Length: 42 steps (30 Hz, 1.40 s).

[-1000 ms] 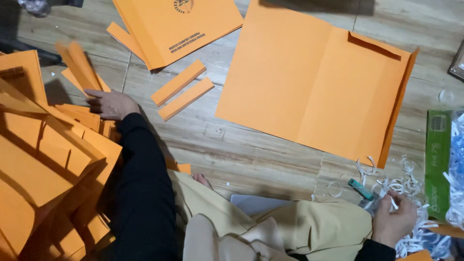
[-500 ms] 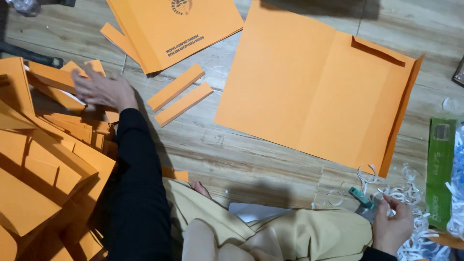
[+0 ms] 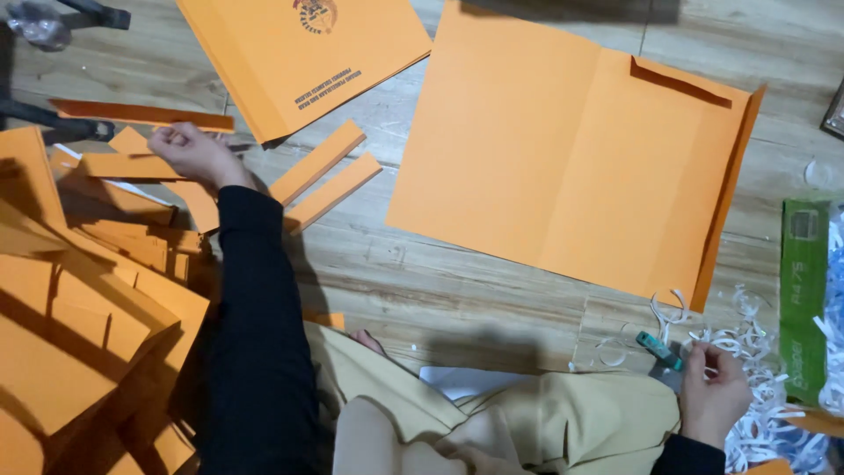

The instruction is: Assemble orange paper folders by applying adhesive strips and folding edges

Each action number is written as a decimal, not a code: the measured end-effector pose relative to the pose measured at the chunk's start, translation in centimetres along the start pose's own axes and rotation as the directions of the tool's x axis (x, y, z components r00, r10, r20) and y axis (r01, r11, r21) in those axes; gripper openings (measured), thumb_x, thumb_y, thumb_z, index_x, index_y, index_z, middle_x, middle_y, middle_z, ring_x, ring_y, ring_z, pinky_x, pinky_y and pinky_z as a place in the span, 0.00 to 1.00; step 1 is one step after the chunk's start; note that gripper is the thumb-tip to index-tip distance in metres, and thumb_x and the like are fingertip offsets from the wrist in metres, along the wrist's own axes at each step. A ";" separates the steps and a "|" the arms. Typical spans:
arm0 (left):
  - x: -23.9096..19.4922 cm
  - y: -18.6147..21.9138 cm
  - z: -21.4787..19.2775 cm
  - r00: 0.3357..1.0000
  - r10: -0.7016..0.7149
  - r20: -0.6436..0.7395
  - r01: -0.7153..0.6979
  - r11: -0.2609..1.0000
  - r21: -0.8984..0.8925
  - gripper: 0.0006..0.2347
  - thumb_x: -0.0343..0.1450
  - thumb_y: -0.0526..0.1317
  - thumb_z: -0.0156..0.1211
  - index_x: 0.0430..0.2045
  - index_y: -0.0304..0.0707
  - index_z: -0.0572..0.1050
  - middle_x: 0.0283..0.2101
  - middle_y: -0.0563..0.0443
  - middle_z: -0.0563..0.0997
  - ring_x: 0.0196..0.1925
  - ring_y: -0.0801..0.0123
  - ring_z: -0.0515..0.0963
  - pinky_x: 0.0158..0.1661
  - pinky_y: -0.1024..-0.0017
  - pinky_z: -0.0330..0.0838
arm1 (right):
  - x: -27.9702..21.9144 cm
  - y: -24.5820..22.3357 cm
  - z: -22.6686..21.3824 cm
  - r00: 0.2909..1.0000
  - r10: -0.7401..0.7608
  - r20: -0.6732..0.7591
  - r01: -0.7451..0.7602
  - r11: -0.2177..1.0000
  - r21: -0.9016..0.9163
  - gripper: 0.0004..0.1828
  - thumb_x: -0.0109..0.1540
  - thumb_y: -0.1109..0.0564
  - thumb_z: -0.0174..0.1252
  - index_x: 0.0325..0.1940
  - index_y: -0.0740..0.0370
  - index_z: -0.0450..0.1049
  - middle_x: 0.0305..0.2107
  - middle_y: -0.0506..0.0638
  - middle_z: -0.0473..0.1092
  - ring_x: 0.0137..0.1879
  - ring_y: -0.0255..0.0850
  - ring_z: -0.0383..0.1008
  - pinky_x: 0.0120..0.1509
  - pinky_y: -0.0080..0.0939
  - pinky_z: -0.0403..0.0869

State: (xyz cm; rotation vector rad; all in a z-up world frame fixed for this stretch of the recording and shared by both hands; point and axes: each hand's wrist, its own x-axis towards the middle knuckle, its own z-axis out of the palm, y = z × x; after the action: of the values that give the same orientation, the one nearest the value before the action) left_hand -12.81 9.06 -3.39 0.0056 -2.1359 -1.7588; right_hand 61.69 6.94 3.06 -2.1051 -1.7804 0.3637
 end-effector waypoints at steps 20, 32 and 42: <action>-29.8 8.0 -22.0 0.273 -0.510 0.816 -0.098 0.829 0.551 0.15 0.52 0.44 0.56 0.32 0.59 0.68 0.16 0.63 0.73 0.33 0.70 0.78 0.39 0.70 0.71 | -11.6 -24.4 2.2 0.517 -0.856 -0.006 0.836 0.504 0.218 0.30 0.47 0.44 0.62 0.52 0.50 0.67 0.44 0.53 0.66 0.47 0.51 0.66 0.50 0.47 0.65; -21.6 15.6 -25.9 0.063 -0.082 0.995 0.055 0.995 0.079 0.17 0.62 0.40 0.61 0.44 0.48 0.70 0.57 0.40 0.54 0.52 0.32 0.64 0.49 0.52 0.68 | -7.4 -19.5 2.2 0.919 -0.285 0.272 -0.035 0.628 0.777 0.01 0.57 0.62 0.58 0.31 0.62 0.73 0.22 0.48 0.70 0.29 0.30 0.66 0.34 0.25 0.68; -21.9 15.4 -26.0 -0.110 0.135 0.985 0.415 0.907 -0.078 0.07 0.59 0.31 0.65 0.27 0.32 0.77 0.43 0.43 0.73 0.35 0.69 0.78 0.34 0.81 0.74 | -7.3 -14.6 6.7 0.796 -0.046 0.604 -0.572 0.271 0.774 0.06 0.59 0.59 0.55 0.37 0.65 0.70 0.22 0.46 0.68 0.29 0.29 0.70 0.34 0.23 0.72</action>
State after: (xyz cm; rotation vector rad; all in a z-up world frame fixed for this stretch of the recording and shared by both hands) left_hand 18.55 -7.00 8.95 -2.0062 -2.4710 -2.7491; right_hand 44.56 2.52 2.99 -1.3611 -0.8095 1.7690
